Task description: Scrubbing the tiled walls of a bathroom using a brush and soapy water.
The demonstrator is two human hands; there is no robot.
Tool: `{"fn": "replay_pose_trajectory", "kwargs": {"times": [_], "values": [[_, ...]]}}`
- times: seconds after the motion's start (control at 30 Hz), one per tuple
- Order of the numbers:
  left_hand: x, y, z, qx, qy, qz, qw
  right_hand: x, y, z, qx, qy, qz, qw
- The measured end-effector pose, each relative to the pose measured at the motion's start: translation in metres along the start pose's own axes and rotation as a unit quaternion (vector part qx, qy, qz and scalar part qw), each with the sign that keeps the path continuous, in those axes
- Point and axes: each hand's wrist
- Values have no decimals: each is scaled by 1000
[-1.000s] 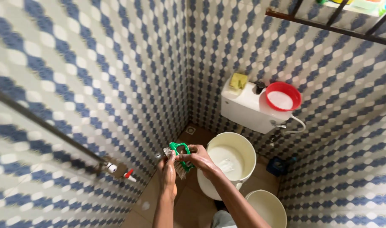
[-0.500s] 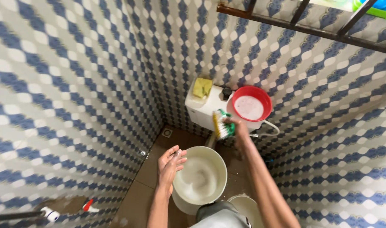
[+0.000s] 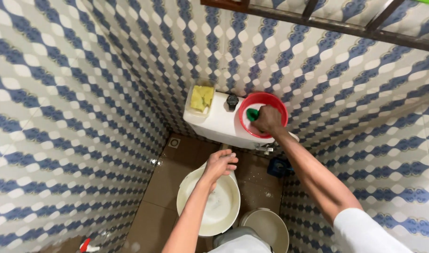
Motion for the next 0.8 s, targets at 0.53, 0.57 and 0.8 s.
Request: {"fn": "replay_pose_trajectory", "kwargs": {"times": [0.53, 0.57, 0.8], "values": [[2, -90, -102, 34, 146, 42, 988, 18, 1, 20, 106, -72, -40, 991], [5, -94, -105, 40, 165, 41, 985, 18, 1, 22, 93, -71, -74, 990], [13, -107, -113, 41, 268, 94, 958, 20, 6, 20, 114, -121, -33, 986]]}}
Point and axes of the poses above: each hand's wrist, its own y-axis away from the middle knuckle, its own z-axis out of the back of the hand, x = y × z, and after that the axes turned 14 degrees about -x, right-handed
